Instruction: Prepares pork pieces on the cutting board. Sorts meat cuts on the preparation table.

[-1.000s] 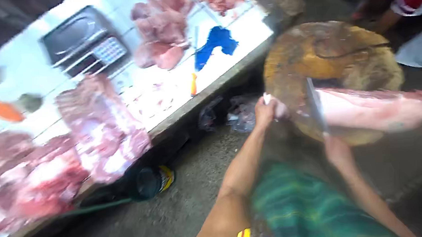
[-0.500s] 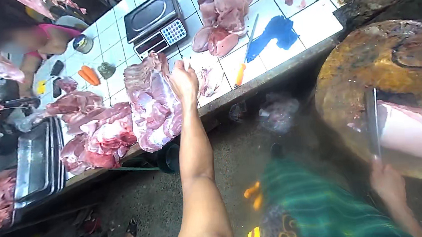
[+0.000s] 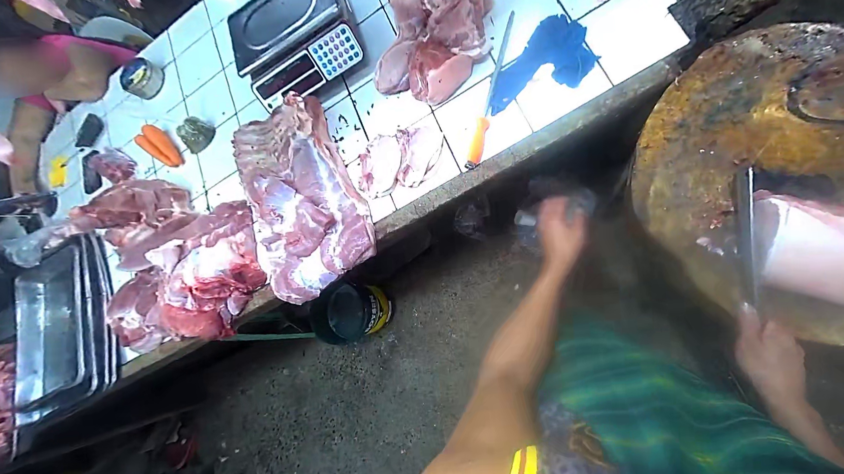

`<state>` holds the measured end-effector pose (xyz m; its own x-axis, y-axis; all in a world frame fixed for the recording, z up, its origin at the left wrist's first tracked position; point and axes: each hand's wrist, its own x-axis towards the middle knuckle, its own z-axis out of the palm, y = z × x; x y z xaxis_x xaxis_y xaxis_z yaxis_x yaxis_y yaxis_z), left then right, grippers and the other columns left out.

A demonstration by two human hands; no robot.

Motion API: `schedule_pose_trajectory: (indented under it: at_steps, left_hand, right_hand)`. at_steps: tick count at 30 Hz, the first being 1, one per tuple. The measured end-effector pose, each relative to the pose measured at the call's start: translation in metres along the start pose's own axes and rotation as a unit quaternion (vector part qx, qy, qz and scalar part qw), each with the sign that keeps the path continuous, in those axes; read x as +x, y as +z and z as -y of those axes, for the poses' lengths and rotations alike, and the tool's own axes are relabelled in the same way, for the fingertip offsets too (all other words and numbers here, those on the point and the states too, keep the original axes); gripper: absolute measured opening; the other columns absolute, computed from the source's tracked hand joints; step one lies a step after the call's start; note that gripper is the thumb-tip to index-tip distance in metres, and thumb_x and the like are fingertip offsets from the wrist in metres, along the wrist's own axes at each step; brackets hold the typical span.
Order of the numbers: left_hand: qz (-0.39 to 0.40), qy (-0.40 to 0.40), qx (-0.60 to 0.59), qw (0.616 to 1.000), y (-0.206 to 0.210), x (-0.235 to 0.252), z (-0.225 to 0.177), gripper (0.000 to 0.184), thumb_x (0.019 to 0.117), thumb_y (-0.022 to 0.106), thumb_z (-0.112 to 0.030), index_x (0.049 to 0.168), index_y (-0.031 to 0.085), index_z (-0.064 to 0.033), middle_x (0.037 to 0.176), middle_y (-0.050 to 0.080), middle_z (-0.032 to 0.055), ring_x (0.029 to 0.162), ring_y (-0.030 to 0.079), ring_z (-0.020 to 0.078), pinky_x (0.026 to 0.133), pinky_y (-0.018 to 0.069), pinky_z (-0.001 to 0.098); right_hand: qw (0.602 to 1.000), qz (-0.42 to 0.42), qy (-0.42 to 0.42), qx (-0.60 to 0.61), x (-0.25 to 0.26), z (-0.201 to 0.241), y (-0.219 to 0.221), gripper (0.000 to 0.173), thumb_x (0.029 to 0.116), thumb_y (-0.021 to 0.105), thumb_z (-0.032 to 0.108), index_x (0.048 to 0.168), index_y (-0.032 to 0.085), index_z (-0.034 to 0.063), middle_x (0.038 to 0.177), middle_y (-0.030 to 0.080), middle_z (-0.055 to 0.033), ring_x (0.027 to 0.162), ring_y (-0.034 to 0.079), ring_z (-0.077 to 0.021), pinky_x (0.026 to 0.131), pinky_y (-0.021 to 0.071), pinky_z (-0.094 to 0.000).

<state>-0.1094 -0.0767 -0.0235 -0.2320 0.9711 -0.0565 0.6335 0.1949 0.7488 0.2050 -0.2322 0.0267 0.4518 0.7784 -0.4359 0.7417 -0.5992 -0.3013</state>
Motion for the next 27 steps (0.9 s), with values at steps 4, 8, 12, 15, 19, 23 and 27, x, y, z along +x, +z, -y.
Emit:
schedule_pose_trajectory:
  at_steps: [4, 8, 12, 15, 19, 23, 27]
  left_hand:
    - [0.140, -0.012, -0.136, 0.981, 0.061, -0.028, -0.042, 0.040, 0.1053, 0.059, -0.028, 0.138, 0.063, -0.0050, 0.141, 0.063, 0.0142, 0.131, 0.060, 0.0260, 0.111, 0.0495, 0.0477]
    - [0.012, -0.034, -0.155, 0.987, -0.002, 0.022, -0.035, 0.032, 0.1059, 0.057, -0.025, 0.128, 0.067, -0.0031, 0.119, 0.073, 0.0122, 0.108, 0.071, 0.0192, 0.098, 0.0577, 0.0417]
    - [-0.147, -0.101, -0.009, 0.984, -0.144, 0.107, 0.034, 0.040, 0.1091, 0.043, -0.030, 0.130, 0.065, -0.0036, 0.118, 0.072, 0.0174, 0.110, 0.070, 0.0285, 0.098, 0.0551, 0.0517]
    - [-0.211, -0.196, 0.102, 0.952, -0.244, 0.155, 0.092, 0.041, 0.1061, 0.042, -0.026, 0.134, 0.063, -0.0040, 0.126, 0.069, 0.0220, 0.119, 0.066, 0.0376, 0.101, 0.0517, 0.0602]
    - [-0.181, -0.352, 0.190, 0.899, -0.315, 0.190, 0.130, 0.046, 0.0974, 0.056, -0.035, 0.123, 0.067, 0.0019, 0.130, 0.064, 0.0271, 0.124, 0.061, 0.0424, 0.098, 0.0499, 0.0654]
    - [-0.127, -0.388, 0.154, 0.900, -0.326, 0.217, 0.165, 0.067, 0.0871, 0.071, -0.052, 0.126, 0.066, 0.0017, 0.145, 0.052, 0.0306, 0.140, 0.044, 0.0475, 0.109, 0.0385, 0.0703]
    - [-0.106, -0.405, 0.145, 0.896, -0.320, 0.231, 0.185, 0.082, 0.0734, 0.081, -0.057, 0.133, 0.063, -0.0029, 0.159, 0.037, 0.0288, 0.151, 0.026, 0.0486, 0.112, 0.0267, 0.0755]
  right_hand:
    - [1.000, 0.000, -0.017, -0.001, -0.002, -0.001, 0.000, 0.074, 0.1092, 0.029, 0.057, 0.122, 0.060, -0.0087, 0.110, 0.065, -0.0356, 0.108, 0.065, -0.0522, 0.091, 0.0489, -0.0694]
    - [1.000, 0.008, -0.017, 0.001, 0.000, -0.001, -0.005, 0.074, 0.1086, 0.029, 0.059, 0.123, 0.060, -0.0070, 0.111, 0.066, -0.0342, 0.109, 0.065, -0.0510, 0.092, 0.0490, -0.0691]
    - [1.000, 0.014, -0.007, 0.019, 0.005, -0.004, -0.007, 0.074, 0.1089, 0.028, 0.059, 0.126, 0.060, -0.0061, 0.114, 0.066, -0.0344, 0.111, 0.064, -0.0519, 0.093, 0.0478, -0.0702]
    - [0.999, 0.022, -0.007, 0.031, 0.011, -0.007, -0.007, 0.074, 0.1094, 0.028, 0.058, 0.123, 0.061, -0.0077, 0.109, 0.065, -0.0355, 0.105, 0.064, -0.0524, 0.090, 0.0478, -0.0708]
    - [0.999, 0.030, 0.000, 0.031, 0.013, -0.009, -0.007, 0.077, 0.1089, 0.025, 0.059, 0.125, 0.060, -0.0078, 0.110, 0.064, -0.0363, 0.105, 0.064, -0.0530, 0.091, 0.0472, -0.0718]
    - [0.999, 0.031, 0.001, 0.034, 0.011, -0.002, -0.008, 0.075, 0.1096, 0.025, 0.055, 0.125, 0.059, -0.0092, 0.105, 0.065, -0.0364, 0.100, 0.065, -0.0532, 0.087, 0.0473, -0.0727]
    - [0.999, 0.043, 0.010, 0.026, 0.007, 0.010, -0.013, 0.076, 0.1094, 0.022, 0.055, 0.125, 0.059, -0.0099, 0.105, 0.065, -0.0364, 0.099, 0.065, -0.0530, 0.087, 0.0479, -0.0719]
